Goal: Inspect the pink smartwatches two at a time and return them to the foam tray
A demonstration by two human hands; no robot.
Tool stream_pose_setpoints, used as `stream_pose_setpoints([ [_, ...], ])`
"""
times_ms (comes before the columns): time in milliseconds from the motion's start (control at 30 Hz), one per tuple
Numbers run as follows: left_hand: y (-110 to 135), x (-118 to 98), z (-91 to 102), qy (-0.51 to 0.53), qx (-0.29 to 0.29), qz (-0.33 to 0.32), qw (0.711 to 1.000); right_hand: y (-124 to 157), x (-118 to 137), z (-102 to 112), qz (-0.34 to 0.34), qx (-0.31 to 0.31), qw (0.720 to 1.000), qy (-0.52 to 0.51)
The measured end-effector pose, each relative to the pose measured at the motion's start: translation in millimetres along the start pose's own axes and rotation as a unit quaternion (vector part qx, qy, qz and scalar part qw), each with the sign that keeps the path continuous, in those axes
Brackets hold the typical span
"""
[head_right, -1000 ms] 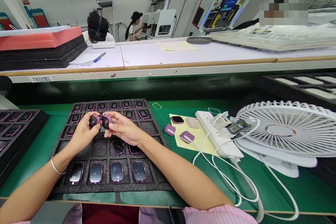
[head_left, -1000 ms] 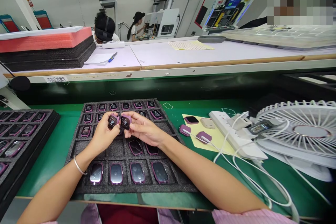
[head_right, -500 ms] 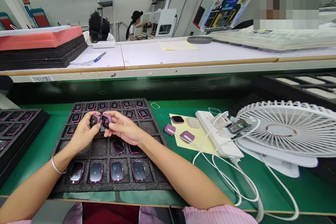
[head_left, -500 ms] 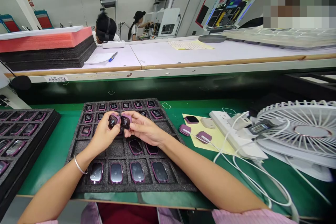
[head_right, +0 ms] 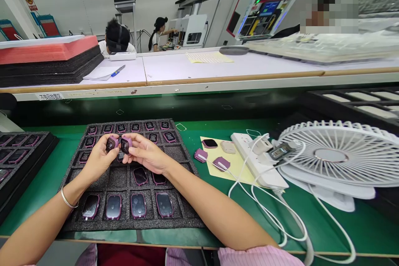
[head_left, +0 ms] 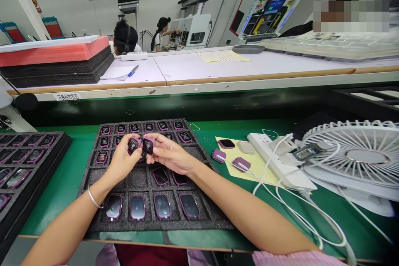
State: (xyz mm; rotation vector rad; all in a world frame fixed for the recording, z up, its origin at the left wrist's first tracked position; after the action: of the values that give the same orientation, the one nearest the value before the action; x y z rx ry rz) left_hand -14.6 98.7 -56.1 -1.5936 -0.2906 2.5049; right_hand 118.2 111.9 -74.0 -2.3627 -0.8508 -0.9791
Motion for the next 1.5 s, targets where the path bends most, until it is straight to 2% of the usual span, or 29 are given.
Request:
stream_pose_setpoints([
  [667,-1,-2,0.9,-0.006,-0.009,0.003,1.0,0,-1,1,-0.006,0.001,1.0,-0.005],
  [733,-2,2,0.2,0.033,-0.007,0.037,0.999,-1,0,3,-0.004,-0.006,1.0,-0.01],
  [800,-3,9,-2.8,0.098,0.006,0.097,0.99,-3,1,6,-0.005,-0.022,0.999,-0.029],
  [900,-2,18,-9.9,0.205,0.039,0.18,0.961,-7,0,14,-0.02,-0.048,0.996,-0.071],
  [967,-2,19,-11.8,0.253,0.047,0.201,0.945,-9,-1,18,-0.027,-0.06,0.994,-0.086],
  [1033,-2,19,-10.9,0.27,0.044,0.196,0.942,-11,1,21,-0.022,-0.075,0.993,-0.086],
  [1233,0,12,-7.2,0.233,0.039,0.15,0.96,-7,5,24,0.02,-0.126,0.992,-0.02],
  [1500,1,11,-4.5,0.233,0.027,0.124,0.964,-6,6,22,0.052,-0.119,0.991,0.039],
])
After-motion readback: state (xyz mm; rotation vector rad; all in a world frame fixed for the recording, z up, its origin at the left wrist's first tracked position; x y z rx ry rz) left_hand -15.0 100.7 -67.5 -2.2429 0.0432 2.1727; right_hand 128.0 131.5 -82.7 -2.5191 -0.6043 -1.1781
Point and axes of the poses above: each hand's wrist, its own y-axis away from the middle knuckle, its own z-axis out of the back of the hand, x = y × z, the point moved 7 cm from there along -y, towards the middle knuckle, and after that the axes turned 11 degrees about -y, right-handed, at the moved point
